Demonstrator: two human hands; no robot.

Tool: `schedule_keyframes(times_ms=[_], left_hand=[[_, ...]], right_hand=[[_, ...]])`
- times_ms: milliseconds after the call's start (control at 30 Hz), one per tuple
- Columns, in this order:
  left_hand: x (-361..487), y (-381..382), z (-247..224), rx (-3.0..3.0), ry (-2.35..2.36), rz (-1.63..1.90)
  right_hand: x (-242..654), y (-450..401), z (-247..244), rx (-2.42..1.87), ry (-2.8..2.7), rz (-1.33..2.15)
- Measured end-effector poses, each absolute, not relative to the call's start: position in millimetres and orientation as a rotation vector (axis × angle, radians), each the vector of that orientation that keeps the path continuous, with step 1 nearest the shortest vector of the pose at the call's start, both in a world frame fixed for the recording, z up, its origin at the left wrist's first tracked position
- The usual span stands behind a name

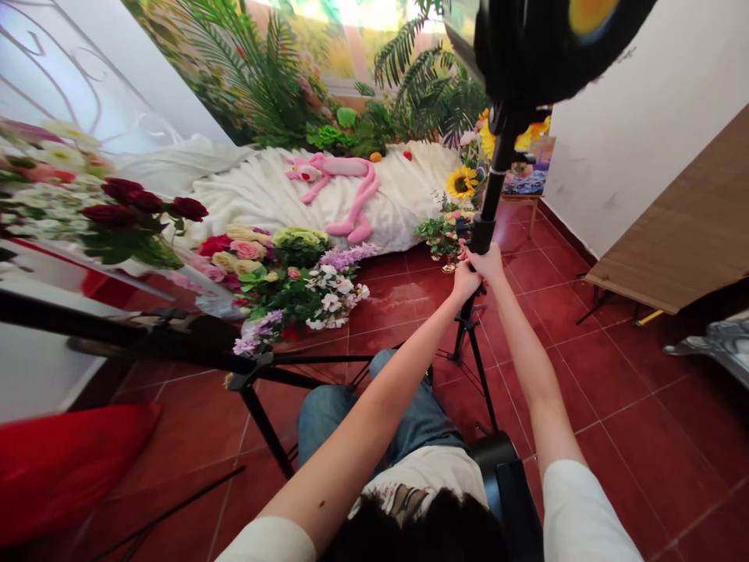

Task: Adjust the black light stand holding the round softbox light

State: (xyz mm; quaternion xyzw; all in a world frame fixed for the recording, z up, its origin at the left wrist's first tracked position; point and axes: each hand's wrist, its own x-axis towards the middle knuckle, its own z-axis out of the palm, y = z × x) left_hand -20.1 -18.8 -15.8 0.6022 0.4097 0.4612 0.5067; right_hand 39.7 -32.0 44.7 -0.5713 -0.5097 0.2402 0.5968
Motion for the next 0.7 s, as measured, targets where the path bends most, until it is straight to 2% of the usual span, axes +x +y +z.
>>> schedule_keyframes(times_ms=[400,700], left_hand=[[-27,-26,10,1.693,1.237,0.947],[-28,-31,13,1.679,1.283,0.901]], right_hand=[[40,-18,140,-1.154,-1.290,0.515],[42,-34,146,-1.304,-1.524,0.249]])
